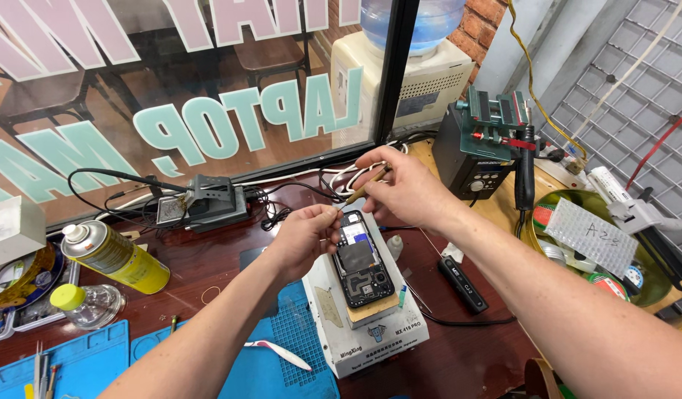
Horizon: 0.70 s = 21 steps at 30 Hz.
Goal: The person reassembles a smartphone by connecting internal cables, placing the back cover, and cleaning the exterior with a spray and cloth. The device is handled on a workbench with tools and parts nearby.
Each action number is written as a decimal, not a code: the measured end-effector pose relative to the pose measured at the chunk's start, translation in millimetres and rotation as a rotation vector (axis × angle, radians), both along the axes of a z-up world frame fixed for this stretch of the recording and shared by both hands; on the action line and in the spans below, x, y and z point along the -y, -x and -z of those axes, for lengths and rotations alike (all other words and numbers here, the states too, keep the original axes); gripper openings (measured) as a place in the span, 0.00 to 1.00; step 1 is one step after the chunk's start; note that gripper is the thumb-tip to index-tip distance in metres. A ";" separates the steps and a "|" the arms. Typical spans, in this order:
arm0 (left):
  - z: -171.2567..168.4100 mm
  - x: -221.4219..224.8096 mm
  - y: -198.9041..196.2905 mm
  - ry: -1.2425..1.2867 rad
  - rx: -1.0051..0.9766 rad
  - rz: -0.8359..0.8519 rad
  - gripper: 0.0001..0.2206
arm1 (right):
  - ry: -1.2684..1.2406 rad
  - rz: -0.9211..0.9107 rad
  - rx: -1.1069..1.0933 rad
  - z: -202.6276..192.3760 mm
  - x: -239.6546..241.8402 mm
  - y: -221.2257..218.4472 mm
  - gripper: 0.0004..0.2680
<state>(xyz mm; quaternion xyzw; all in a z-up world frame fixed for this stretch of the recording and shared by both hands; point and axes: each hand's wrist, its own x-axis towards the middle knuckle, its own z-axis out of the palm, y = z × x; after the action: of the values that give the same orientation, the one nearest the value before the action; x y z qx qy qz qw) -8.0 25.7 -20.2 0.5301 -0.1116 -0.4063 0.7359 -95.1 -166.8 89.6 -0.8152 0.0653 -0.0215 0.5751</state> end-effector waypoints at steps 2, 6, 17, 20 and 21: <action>2.3 6.7 -3.4 -0.048 0.111 0.019 0.09 | 0.035 0.024 0.030 1.9 4.8 -4.3 0.11; 5.6 28.5 -13.3 -0.267 0.670 -0.005 0.07 | 0.061 0.039 0.056 6.4 11.3 -9.7 0.11; 4.3 40.0 -14.3 -0.627 1.441 0.187 0.16 | 0.533 0.053 -0.005 24.6 2.6 -7.6 0.11; 4.9 37.7 -13.7 -0.603 1.437 0.173 0.17 | 0.519 0.023 0.013 24.1 2.9 -10.0 0.11; 5.3 37.1 -13.3 -0.595 1.427 0.174 0.17 | 0.516 0.012 0.027 24.0 3.5 -10.3 0.11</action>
<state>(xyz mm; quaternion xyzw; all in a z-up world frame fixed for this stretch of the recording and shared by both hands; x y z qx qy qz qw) 5.4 -11.4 -25.5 0.8278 -0.4859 -0.0360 0.2782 -84.8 -170.3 65.6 -0.9341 0.0547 -0.0517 0.3490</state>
